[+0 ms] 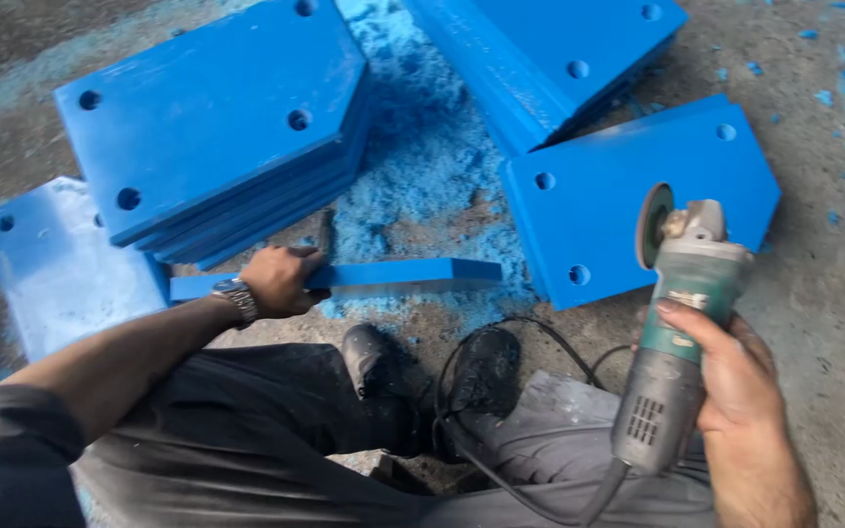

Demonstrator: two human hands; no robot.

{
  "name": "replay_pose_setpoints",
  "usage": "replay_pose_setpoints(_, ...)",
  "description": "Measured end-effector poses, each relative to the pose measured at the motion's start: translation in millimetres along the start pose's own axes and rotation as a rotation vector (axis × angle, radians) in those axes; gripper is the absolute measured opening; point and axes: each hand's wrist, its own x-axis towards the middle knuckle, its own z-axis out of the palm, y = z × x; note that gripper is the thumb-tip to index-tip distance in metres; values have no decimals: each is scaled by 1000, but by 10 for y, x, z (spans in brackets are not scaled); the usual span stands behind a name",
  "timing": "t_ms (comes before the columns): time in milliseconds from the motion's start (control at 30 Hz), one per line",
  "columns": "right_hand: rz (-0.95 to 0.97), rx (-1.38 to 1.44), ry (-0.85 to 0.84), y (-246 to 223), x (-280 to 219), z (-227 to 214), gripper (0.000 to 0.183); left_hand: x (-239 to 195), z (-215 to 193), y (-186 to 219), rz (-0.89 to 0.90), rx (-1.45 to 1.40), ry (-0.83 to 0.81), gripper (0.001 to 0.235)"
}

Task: Grinding and finishing the edges of blue plastic blocks using an electric angle grinder.

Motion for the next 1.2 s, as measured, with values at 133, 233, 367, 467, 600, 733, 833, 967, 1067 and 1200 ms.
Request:
replay_pose_setpoints(133,-59,43,72,-61,-52,-74,31,269,-691,471,-157,-37,-159,45)
replay_pose_setpoints(233,-76,99,115,-120,-68,-160,32,471,-1050,686,-100,-65,-24,40)
replay_pose_setpoints(367,-59,209,79,-107,85,-397,32,859,-1546,944,-136,-1,-41,42)
replay_pose_setpoints(467,-15,338,70,-92,128,-510,33,1275,-1867,1189,-110,115,-78,45)
replay_pose_setpoints(600,-40,445,94,-138,160,-607,33,1928,-2289,1601,-33,219,-52,39)
replay_pose_setpoints(733,-55,469,149,-128,184,-753,33,2497,-2494,1869,24,401,-102,40)
replay_pose_setpoints(833,-23,469,205,-101,228,-853,32,2821,-2653,1903,48,600,-118,55)
replay_pose_setpoints(967,-48,532,199,-94,294,-900,34,3023,-2755,2046,161,528,48,58)
replay_pose_setpoints(1067,-43,552,253,-186,319,-894,35,3217,-2584,2289,121,435,125,51)
replay_pose_setpoints(1200,-112,598,247,-107,371,-992,37,3540,-1876,2870,9,285,-20,38)
